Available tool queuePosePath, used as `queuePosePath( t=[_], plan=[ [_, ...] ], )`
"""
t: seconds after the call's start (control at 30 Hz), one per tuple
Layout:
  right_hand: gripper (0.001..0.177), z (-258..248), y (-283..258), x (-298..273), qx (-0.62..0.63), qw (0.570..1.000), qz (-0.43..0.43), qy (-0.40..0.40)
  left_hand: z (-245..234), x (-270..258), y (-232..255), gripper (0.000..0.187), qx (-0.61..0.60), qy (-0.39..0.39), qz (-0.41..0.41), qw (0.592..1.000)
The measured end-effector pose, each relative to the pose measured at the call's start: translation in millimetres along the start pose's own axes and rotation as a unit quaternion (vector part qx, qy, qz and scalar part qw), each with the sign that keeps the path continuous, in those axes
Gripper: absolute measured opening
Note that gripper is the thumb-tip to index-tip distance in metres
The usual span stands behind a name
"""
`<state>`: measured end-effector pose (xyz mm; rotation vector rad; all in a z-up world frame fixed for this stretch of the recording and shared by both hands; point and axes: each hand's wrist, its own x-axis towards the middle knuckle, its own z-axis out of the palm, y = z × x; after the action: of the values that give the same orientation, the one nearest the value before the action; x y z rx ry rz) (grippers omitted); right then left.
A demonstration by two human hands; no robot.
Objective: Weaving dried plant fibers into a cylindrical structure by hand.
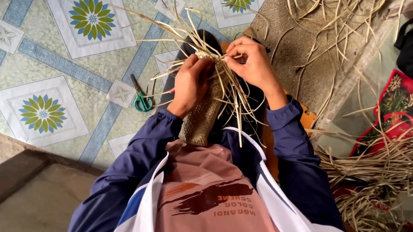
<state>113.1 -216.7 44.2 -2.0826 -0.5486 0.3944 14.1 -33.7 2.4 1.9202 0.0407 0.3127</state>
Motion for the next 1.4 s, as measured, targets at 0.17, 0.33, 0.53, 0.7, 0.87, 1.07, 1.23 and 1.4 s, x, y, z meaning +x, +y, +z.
queuePosePath(
  t=[0.17, 0.33, 0.53, 0.7, 0.87, 1.07, 1.23, 1.4],
  plan=[
    [0.004, -9, 11, 12, -0.044, 0.998, 0.011, -0.040, 2, -2, -3, 0.007, 0.024, -0.006, -0.005, 1.000],
    [0.006, -9, 12, 18, -0.048, 0.996, 0.037, -0.059, 2, -2, -8, 0.008, 0.026, -0.006, -0.001, 1.000],
    [0.006, -9, 4, 17, -0.058, 0.997, 0.029, -0.050, 2, -2, -13, 0.008, 0.025, -0.018, 0.001, 1.000],
    [0.006, -11, 17, 18, -0.091, 0.994, 0.027, -0.050, -1, 1, -10, 0.008, 0.015, -0.033, 0.009, 0.999],
    [0.006, -13, 28, 18, -0.092, 0.994, 0.029, -0.051, 1, -1, -9, 0.007, 0.009, -0.031, 0.006, 0.999],
    [0.006, -13, 36, 20, -0.099, 0.993, 0.031, -0.051, 2, -2, -15, 0.008, -0.001, -0.041, -0.012, 0.999],
    [0.006, -13, 40, 21, -0.088, 0.994, 0.040, -0.045, 5, 8, -22, 0.010, -0.044, -0.033, -0.036, 0.998],
    [0.005, -14, 33, 20, -0.078, 0.995, 0.047, -0.047, 19, 51, -54, 0.027, 0.059, -0.187, -0.093, 0.976]
  ],
)
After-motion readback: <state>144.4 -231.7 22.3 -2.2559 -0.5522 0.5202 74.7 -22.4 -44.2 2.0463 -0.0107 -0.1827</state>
